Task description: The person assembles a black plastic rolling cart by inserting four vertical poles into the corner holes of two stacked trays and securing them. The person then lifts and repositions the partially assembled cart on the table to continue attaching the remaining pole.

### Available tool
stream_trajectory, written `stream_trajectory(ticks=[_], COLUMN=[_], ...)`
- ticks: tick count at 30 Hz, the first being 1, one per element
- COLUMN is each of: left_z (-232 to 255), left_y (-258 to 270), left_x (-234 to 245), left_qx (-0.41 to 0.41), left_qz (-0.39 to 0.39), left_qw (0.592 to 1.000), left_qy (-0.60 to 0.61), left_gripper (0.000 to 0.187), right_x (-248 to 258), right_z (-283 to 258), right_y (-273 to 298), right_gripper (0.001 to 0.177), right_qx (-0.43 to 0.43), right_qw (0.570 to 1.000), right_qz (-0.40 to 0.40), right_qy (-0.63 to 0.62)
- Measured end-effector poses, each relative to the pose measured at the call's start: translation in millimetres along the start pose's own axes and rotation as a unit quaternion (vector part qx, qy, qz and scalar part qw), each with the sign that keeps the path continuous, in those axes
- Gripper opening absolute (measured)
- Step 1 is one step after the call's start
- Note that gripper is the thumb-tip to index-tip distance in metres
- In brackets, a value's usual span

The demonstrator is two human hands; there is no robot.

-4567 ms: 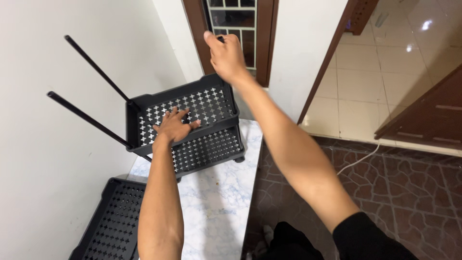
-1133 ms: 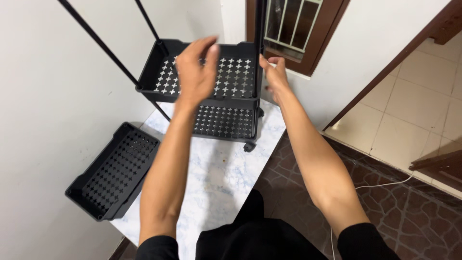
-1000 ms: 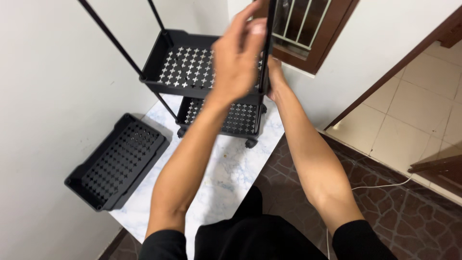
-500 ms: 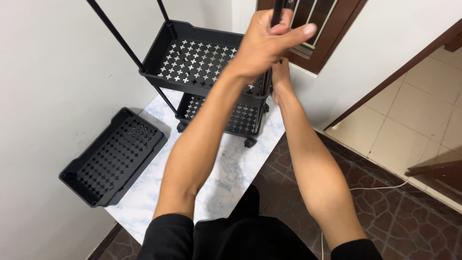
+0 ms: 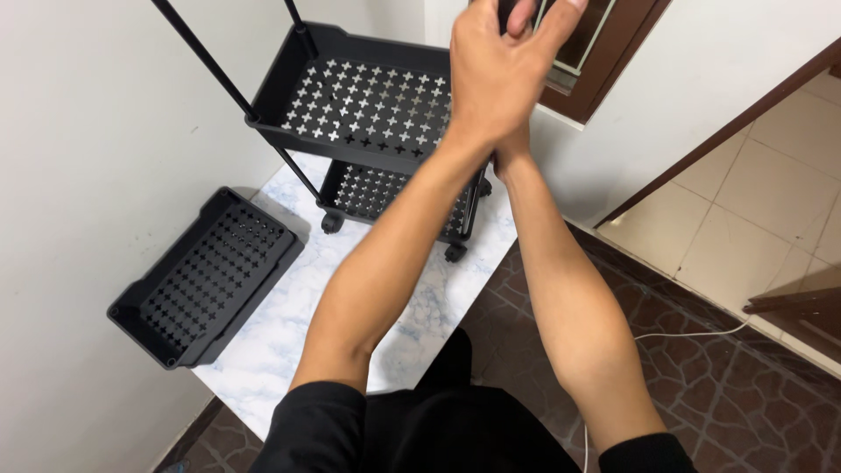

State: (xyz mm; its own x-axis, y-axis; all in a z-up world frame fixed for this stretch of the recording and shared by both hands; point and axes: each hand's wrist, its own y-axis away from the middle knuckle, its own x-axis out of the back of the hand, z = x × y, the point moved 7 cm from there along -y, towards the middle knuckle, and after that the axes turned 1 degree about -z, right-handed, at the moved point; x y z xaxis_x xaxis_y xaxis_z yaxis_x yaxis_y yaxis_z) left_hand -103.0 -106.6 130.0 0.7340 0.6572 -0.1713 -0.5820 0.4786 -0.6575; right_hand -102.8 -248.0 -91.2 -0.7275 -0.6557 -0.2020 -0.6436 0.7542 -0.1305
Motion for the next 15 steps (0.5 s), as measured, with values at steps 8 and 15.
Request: stream_trajectory(ticks=[8, 15], left_z=[-18.7, 11.9], left_y=[-20.4, 28.4], left_x=[10.4, 4.5], left_qx=[0.091, -0.014], left_qz=[-0.230, 0.048], left_qw=[0.958, 0.999], left_qy=[0.145, -0.021], left_gripper=[0.041, 0.043], right_x=[10.6, -27.9], right_z=[-6.7, -39.2], right_y=[5.9, 15.6], right_gripper=[0.054, 0.052], right_qx=[-0.093, 0.158], right_qw=[0.990, 0.951], right_qz=[0.107, -0.165], right_qy=[0.021, -0.208])
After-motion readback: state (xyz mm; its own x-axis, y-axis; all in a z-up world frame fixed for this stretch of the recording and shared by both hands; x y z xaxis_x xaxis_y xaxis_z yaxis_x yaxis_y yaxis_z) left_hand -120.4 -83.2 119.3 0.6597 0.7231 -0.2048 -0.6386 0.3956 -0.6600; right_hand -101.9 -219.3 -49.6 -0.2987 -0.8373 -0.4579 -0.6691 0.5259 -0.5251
